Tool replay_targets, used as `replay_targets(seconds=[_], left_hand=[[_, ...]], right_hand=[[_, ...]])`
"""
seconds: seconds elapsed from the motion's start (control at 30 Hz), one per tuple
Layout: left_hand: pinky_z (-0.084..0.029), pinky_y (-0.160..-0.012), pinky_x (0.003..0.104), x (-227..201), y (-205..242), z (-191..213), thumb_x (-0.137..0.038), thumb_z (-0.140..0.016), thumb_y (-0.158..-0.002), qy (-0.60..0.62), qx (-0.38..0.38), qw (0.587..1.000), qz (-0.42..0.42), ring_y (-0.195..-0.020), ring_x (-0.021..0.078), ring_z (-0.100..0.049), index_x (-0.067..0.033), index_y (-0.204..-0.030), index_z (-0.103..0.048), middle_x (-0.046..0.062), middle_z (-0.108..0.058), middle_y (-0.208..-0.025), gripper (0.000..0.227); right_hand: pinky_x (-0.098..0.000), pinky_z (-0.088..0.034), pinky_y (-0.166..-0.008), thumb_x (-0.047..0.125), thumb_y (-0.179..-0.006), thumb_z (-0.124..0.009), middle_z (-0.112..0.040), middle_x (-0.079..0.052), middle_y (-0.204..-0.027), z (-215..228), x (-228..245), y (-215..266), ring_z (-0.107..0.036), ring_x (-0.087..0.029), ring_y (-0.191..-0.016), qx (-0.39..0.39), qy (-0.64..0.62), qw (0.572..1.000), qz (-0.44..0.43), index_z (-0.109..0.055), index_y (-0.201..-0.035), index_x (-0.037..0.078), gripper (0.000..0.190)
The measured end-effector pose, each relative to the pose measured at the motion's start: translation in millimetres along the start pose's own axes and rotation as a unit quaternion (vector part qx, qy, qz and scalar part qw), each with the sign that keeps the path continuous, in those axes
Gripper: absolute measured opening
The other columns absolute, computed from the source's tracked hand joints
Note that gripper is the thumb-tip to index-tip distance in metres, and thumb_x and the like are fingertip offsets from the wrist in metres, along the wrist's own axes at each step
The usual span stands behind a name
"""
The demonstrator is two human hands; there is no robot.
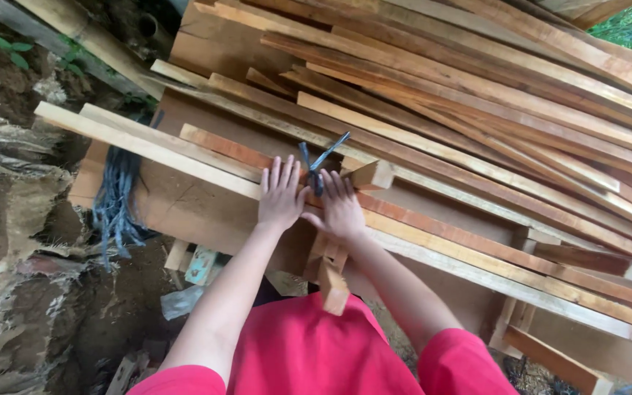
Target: Tying together thin wood planks using black strips to bundle them.
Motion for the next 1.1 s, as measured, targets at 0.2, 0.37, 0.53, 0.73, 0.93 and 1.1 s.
replay_targets(seconds=[0.2,0.37,0.53,0.73,0.93,1.1], left_hand=[[-0.029,-0.119,0.054,62,39,46,-0.045,-0.058,-0.101,0.083,-0.173,0.979,-0.067,-0.148,0.0279,-0.041,-0.0228,-0.142,-0.059,0.000,-0.047,-0.159,0.046],[-0.033,-0.115,0.051,187,116,96,-0.035,-0.068,-0.097,0.076,-0.266,0.961,-0.031,-0.137,0.0261,-0.052,-0.0231,-0.123,-0.068,0.000,-0.061,-0.141,0.029],[-0.041,-0.107,0.043,330,174,97,-0.033,-0.062,-0.100,0.049,-0.231,0.971,0.044,-0.124,0.0183,-0.062,-0.0281,-0.116,-0.071,-0.008,-0.065,-0.133,0.019],[-0.049,-0.084,0.030,452,201,93,-0.038,-0.064,-0.098,0.040,-0.248,0.957,0.144,-0.094,0.0052,-0.070,-0.0405,-0.107,-0.069,-0.023,-0.068,-0.105,0.010],[-0.056,-0.072,0.050,510,174,82,-0.026,-0.064,-0.097,0.070,-0.203,0.947,0.240,-0.089,0.0329,-0.071,-0.0280,-0.112,-0.069,0.004,-0.070,-0.098,0.017],[-0.053,-0.089,0.048,577,151,2,-0.056,-0.068,-0.090,0.063,0.060,0.921,0.380,-0.111,0.0334,-0.069,-0.0356,-0.120,-0.069,0.006,-0.074,-0.111,0.036]], right_hand=[[-0.0583,-0.045,-0.108,0.031,-0.096,-0.069,-0.049,-0.037,-0.145,59,6,-22,-0.055,-0.052,-0.128,-0.169,-0.269,0.940,-0.126,-0.027,-0.159,-0.005,0.084],[-0.0564,-0.025,-0.123,0.026,-0.101,-0.067,-0.027,-0.028,-0.163,91,52,-88,-0.029,-0.048,-0.149,-0.232,-0.276,0.928,-0.091,-0.028,-0.162,0.000,0.076],[-0.0562,-0.050,-0.105,0.033,-0.092,-0.075,-0.029,-0.020,-0.162,77,120,-137,-0.050,-0.048,-0.133,0.016,-0.200,0.978,-0.049,-0.043,-0.153,0.005,0.075],[-0.0437,-0.055,-0.094,0.050,-0.092,-0.066,-0.057,-0.002,-0.140,28,182,-182,-0.068,-0.033,-0.114,0.104,-0.062,0.992,0.020,-0.059,-0.142,0.021,0.058],[-0.0470,-0.057,-0.090,0.047,-0.100,-0.061,-0.072,-0.004,-0.120,-43,321,-213,-0.072,-0.030,-0.107,0.162,-0.236,0.958,-0.016,-0.069,-0.121,0.022,0.034],[-0.0506,-0.060,-0.078,0.041,-0.095,-0.069,-0.074,-0.010,-0.109,-109,400,-211,-0.073,-0.036,-0.095,0.149,-0.303,0.941,0.010,-0.069,-0.116,0.017,0.032]])
Point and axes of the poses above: each hand's wrist, its own y-axis away from the middle knuckle, its own z-axis out of the back of the hand, x = y × z, the point moved 10 cm from there along -y, towards the middle knuckle
